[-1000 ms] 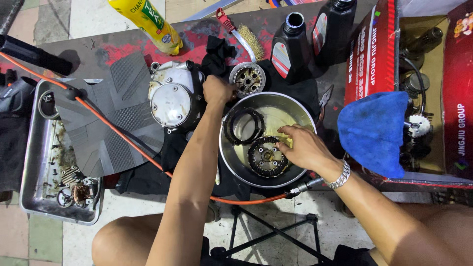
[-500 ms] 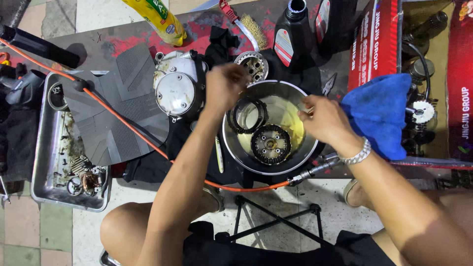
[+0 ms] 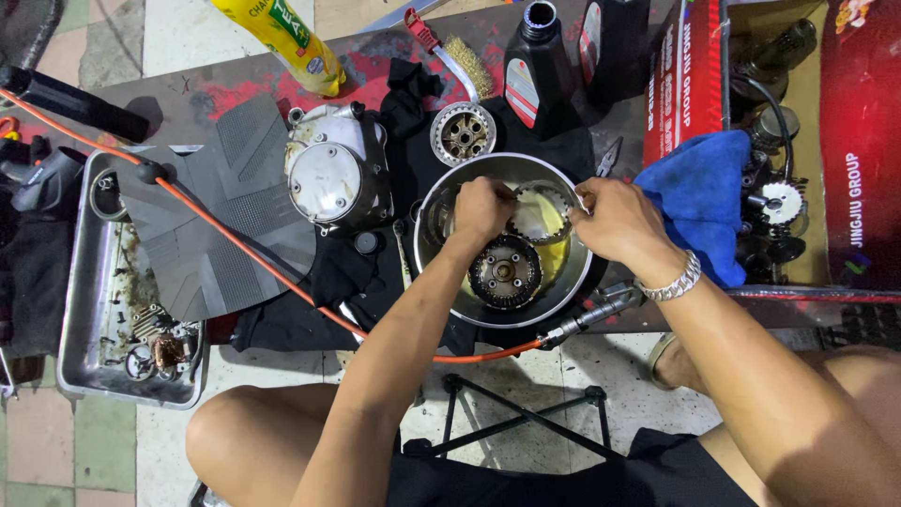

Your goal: The person cleans circular mechanical parts by hand in a metal bowl filled with liquid. They repeatedly dip, scrub, and rinse the parts, then place them on a nearby surface.

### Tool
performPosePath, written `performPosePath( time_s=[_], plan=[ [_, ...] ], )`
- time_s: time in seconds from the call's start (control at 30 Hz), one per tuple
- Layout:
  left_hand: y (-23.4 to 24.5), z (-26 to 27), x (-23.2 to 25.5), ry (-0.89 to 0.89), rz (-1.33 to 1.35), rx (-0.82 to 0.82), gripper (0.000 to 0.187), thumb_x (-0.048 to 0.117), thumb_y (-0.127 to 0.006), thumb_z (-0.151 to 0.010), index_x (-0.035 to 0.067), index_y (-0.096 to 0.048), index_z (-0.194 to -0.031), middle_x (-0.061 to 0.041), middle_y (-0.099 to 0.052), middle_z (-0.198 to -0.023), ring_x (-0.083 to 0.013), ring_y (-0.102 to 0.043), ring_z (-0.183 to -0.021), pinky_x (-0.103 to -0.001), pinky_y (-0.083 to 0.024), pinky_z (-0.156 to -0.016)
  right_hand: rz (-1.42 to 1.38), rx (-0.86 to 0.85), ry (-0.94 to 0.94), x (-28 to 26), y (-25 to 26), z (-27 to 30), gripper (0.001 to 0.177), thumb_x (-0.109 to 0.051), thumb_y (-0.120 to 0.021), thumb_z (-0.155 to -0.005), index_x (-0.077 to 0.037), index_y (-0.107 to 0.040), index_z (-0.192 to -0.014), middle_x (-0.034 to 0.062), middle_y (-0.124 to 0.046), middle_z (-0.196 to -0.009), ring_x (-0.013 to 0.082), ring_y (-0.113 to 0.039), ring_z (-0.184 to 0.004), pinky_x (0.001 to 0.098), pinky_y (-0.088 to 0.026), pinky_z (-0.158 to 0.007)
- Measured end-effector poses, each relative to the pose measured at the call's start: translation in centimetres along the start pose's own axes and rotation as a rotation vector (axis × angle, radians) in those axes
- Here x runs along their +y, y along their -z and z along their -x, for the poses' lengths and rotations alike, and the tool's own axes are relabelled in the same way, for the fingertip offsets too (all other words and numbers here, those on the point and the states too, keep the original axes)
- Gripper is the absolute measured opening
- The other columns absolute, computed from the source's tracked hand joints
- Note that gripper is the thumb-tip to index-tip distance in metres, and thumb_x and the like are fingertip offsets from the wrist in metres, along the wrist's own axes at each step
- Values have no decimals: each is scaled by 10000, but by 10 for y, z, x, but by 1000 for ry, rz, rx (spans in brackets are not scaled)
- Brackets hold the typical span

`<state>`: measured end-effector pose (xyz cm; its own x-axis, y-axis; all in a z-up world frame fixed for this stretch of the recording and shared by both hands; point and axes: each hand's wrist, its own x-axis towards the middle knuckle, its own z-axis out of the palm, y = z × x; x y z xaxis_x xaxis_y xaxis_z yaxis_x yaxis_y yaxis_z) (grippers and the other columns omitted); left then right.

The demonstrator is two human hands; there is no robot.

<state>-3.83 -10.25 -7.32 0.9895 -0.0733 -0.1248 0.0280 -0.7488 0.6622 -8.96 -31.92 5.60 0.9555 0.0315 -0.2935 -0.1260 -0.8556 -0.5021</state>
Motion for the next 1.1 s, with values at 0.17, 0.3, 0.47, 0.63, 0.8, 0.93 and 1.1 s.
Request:
performPosePath(
  time_s=[0.17,0.3,0.47,0.63,0.8,0.93,1.1],
  plan=[
    [23,-6,-15,-92,118,-128,279,254,-878,-771,43,-792,-932,-132,-766,-795,-252,-747,-717,-396,-593,-717,14,44,30,25,-20,-10,442,-215,-742,-841,-9,-699,-1231,264,-730,-1061,415,-699,-1042,478,-548,-923],
    [57,9,-28,52,725,-301,206,176,-814,-861,-16,-754,-903,-84,-750,-771,-149,-748,-694,-313,-634,-646,-18,-88,-46,34,-38,-17,335,-228,-753,-909,-12,-747,-1165,244,-755,-1022,379,-718,-959,446,-561,-854],
    [62,48,-28,292,1096,-330,200,79,-820,-898,-39,-661,-927,-121,-749,-814,-169,-717,-672,-296,-614,-633,-976,-174,-111,15,-65,-17,230,-116,-727,-948,72,-720,-1079,115,-786,-963,149,-753,-788,293,-589,-658],
    [84,77,1,-37,537,-69,342,151,-839,-823,-31,-727,-1090,-146,-747,-961,-270,-740,-805,-357,-601,-687,-554,-6,225,-3,-47,-5,171,-160,-704,-964,-15,-768,-1026,106,-797,-926,217,-746,-800,335,-581,-674],
    [117,83,35,-532,30,-40,374,247,-774,-877,87,-713,-1209,-107,-732,-1117,-291,-738,-923,-387,-571,-817,-71,162,619,-25,-28,14,151,-152,-702,-889,-99,-786,-1003,145,-758,-938,356,-725,-813,427,-575,-727],
    [117,74,46,-705,-259,-85,238,173,-755,-904,128,-749,-1138,-71,-763,-1022,-292,-743,-946,-410,-574,-808,-1,186,714,-35,-20,14,204,-60,-675,-834,-66,-771,-1015,146,-759,-942,345,-733,-848,431,-582,-741],
    [131,64,19,-588,148,-14,201,151,-783,-941,80,-765,-1128,-105,-787,-994,-229,-771,-836,-322,-604,-748,-212,145,419,-29,-13,2,193,-159,-780,-895,-57,-790,-1058,160,-766,-926,251,-753,-723,360,-569,-656]
  ],
)
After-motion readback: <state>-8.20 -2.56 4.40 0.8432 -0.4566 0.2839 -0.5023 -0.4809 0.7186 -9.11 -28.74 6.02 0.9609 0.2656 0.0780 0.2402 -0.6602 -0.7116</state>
